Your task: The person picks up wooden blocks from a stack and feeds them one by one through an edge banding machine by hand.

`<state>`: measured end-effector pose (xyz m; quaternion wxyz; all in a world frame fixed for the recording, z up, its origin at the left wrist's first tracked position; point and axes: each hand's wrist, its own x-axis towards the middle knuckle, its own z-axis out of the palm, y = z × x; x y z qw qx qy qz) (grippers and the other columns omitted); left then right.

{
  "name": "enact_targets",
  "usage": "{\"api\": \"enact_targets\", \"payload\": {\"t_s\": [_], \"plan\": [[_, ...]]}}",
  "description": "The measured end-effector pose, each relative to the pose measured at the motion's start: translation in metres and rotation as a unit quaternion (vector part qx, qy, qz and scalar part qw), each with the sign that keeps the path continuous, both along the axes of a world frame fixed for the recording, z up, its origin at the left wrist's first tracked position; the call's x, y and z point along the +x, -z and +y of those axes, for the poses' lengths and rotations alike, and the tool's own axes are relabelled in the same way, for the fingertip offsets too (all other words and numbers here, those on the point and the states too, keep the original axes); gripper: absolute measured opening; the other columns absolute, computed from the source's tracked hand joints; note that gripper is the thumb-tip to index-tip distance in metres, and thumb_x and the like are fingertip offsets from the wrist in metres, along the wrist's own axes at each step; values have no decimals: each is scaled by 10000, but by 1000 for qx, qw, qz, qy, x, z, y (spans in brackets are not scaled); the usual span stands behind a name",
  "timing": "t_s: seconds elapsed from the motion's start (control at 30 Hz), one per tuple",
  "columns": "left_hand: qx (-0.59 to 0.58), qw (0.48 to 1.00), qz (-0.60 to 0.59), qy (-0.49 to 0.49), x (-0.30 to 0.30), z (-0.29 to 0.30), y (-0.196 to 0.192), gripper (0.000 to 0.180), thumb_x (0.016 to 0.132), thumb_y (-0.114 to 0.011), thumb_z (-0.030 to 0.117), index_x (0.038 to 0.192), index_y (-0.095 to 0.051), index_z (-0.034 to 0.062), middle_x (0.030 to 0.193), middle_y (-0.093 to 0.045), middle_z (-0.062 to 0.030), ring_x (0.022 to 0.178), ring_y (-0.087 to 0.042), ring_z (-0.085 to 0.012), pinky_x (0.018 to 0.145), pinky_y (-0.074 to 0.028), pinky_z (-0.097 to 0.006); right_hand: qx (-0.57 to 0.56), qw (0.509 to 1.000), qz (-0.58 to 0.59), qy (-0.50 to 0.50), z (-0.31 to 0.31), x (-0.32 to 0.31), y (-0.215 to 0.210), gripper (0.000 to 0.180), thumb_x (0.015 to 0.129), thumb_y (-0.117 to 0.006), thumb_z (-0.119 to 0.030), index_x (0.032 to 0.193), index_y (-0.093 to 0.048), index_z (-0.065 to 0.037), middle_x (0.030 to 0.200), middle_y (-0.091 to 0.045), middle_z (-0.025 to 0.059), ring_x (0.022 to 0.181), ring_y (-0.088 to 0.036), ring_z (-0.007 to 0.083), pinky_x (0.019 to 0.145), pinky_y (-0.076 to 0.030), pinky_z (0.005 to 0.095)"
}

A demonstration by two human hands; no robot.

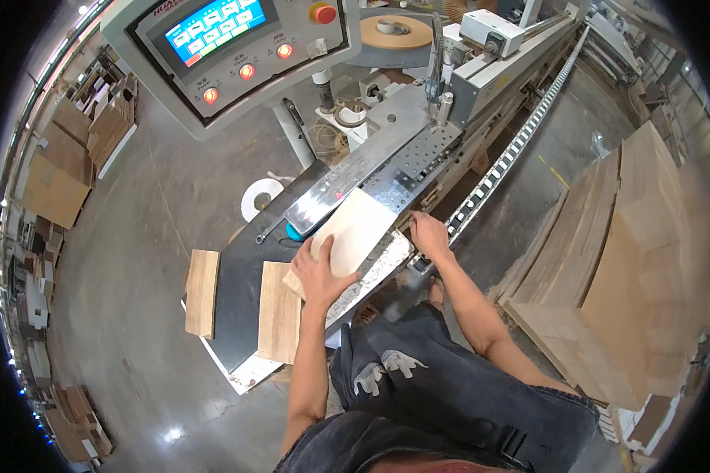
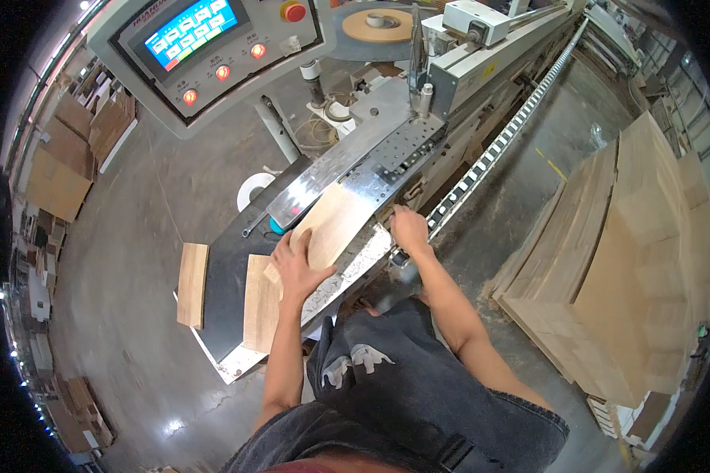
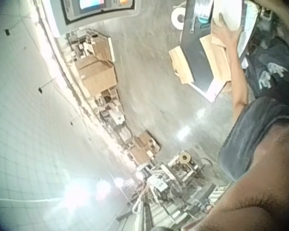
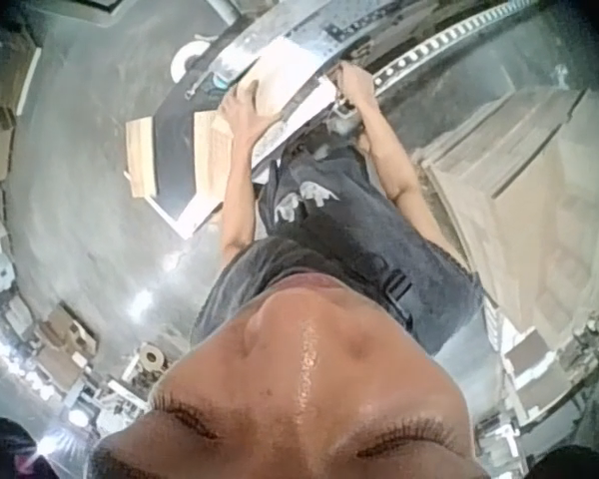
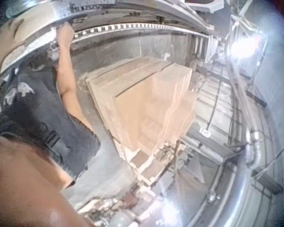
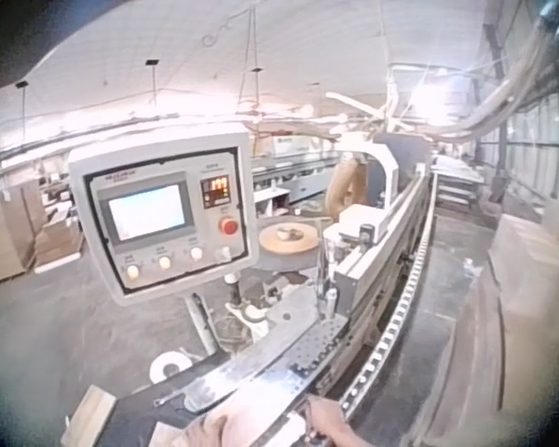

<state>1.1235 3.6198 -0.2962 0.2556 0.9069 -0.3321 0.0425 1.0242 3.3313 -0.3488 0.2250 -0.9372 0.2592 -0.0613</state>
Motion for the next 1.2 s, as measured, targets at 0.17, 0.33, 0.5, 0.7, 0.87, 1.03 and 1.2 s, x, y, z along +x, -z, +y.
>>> {"api": "enact_targets", "payload": {"t_s": [0.17, 0.33, 0.5, 0.7, 0.87, 1.03, 1.2], "plan": [[2, 1000, 8, 19, 13, -61, 14, 988, 579, -905, 516, 1450, -578, 183, 1492, -429, -276, 1396, -377, -439, 1165, -233, -591, -38, 991, -100, 82, -4, 0, 9, 460, 964, -589, -50, 1407, -542, 62, 1390, -596, 255, 1249, -591, 418, 1018, -529, 477], [18, 998, -33, 49, 17, -97, 36, 832, 733, -879, 465, 1448, -584, 159, 1605, -332, -259, 1493, -268, -479, 1211, -166, -648, -38, 989, -101, 100, -4, 1, 8, 512, 960, -600, -54, 1442, -489, 77, 1513, -485, 241, 1328, -522, 421, 1069, -501, 471], [7, 999, 2, 51, 27, -110, 42, 784, 783, -857, 427, 1454, -584, 129, 1627, -332, -235, 1507, -261, -476, 1222, -181, -628, -45, 989, -102, 98, 22, 6, 5, 659, 899, -716, -87, 1452, -433, 133, 1586, -367, 334, 1411, -423, 491, 1173, -394, 501], [-12, 999, -6, 38, 25, -107, 39, 810, 764, -862, 443, 1471, -584, 161, 1630, -362, -207, 1515, -293, -449, 1218, -206, -627, 65, 995, -80, 0, 79, 13, 1, 1081, 807, -884, -250, 1536, -226, 202, 1648, 1, 449, 1521, -152, 610, 1235, -259, 594], [-2, 999, 2, 32, 28, -106, 29, 733, 849, -756, 531, 1469, -602, 172, 1647, -381, -190, 1521, -329, -399, 1239, -190, -607, 53, 995, -85, 11, 88, 27, 9, 1158, 755, -918, -186, 1499, -162, 277, 1634, 58, 461, 1521, -158, 599, 1211, -348, 542], [14, 999, 43, 2, 29, -98, 27, 569, 1008, -607, 468, 1472, -605, 137, 1642, -435, -112, 1534, -340, -335, 1266, -182, -555, 117, 992, -47, 23, 81, 32, -1, 1242, 766, -929, -264, 1517, -93, 265, 1617, 154, 465, 1354, -485, 578, 966, -570, 469], [12, 999, 28, -26, 19, -99, 29, 502, 1007, -619, 325, 1470, -603, 132, 1635, -443, -116, 1513, -378, -350, 1253, -218, -569, 193, 981, 4, 24, 53, 32, -18, 1222, 765, -931, -361, 1479, -184, 292, 1603, 165, 477, 1077, -684, 520, 760, -629, 406]]}}
